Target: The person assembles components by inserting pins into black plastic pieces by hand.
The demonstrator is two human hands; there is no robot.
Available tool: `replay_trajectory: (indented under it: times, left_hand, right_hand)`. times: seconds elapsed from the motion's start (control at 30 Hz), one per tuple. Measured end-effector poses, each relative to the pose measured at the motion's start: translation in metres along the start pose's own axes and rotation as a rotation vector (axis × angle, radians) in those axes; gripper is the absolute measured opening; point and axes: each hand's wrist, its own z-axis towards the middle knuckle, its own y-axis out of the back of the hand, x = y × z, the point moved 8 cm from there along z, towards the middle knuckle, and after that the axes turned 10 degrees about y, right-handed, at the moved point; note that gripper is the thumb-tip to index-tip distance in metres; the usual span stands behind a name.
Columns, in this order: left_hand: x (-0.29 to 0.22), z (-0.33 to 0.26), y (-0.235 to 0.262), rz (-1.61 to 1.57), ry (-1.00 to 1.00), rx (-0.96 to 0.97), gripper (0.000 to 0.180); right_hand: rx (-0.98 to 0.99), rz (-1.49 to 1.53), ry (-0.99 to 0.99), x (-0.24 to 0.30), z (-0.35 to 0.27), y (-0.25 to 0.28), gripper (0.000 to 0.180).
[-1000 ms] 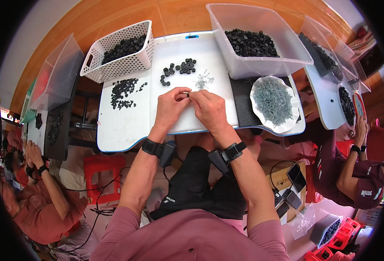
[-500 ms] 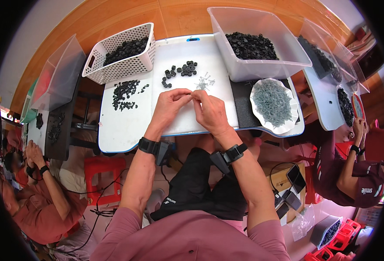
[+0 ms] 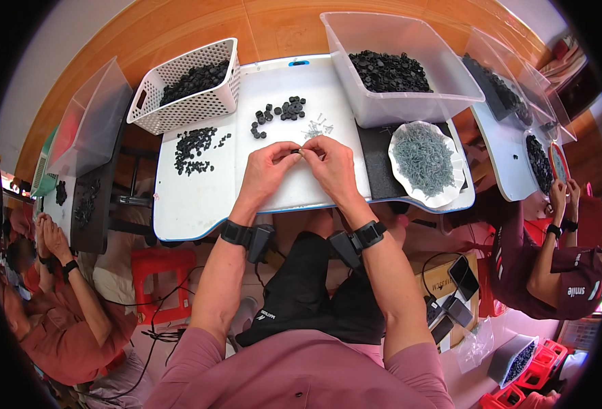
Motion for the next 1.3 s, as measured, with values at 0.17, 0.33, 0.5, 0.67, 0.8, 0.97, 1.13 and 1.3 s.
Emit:
replay_trajectory:
  times: [0.17,0.33,0.5,0.67,0.8,0.97,1.13,1.3]
  left_hand:
    - [0.004,0.000,0.002,-0.006,0.014,0.017,0.025]
    - [0.004,0.000,0.002,-0.013,0.008,0.019,0.026]
    - [0.000,-0.002,0.000,-0.023,0.031,-0.002,0.025]
    - [0.005,-0.001,0.002,0.010,-0.007,-0.060,0.024]
    - [0.000,-0.003,0.004,0.078,-0.005,-0.100,0.024]
    - [0.001,-0.002,0.005,0.001,-0.023,-0.147,0.023]
    - [0.006,-0.003,0.012,-0.124,-0.017,-0.179,0.023]
    - [-0.004,-0.005,0.014,-0.016,-0.124,-0.259,0.024]
  right_hand:
    - [-0.007,-0.017,0.019,0.002,0.001,-0.001,0.010]
    - [0.013,-0.038,0.071,0.002,0.001,-0.004,0.010]
    - [0.012,0.139,-0.100,-0.014,-0.001,-0.003,0.011]
    - [0.024,0.186,-0.118,-0.014,-0.001,-0.005,0.010]
    - [-0.236,0.247,-0.143,-0.017,-0.003,0.018,0.009]
    - [-0.474,0.185,-0.127,-0.026,-0.008,0.036,0.008]
    - [-0.280,-0.236,-0.072,-0.012,-0.001,0.027,0.009]
    - [-0.205,-0.351,-0.041,-0.019,0.005,0.016,0.007]
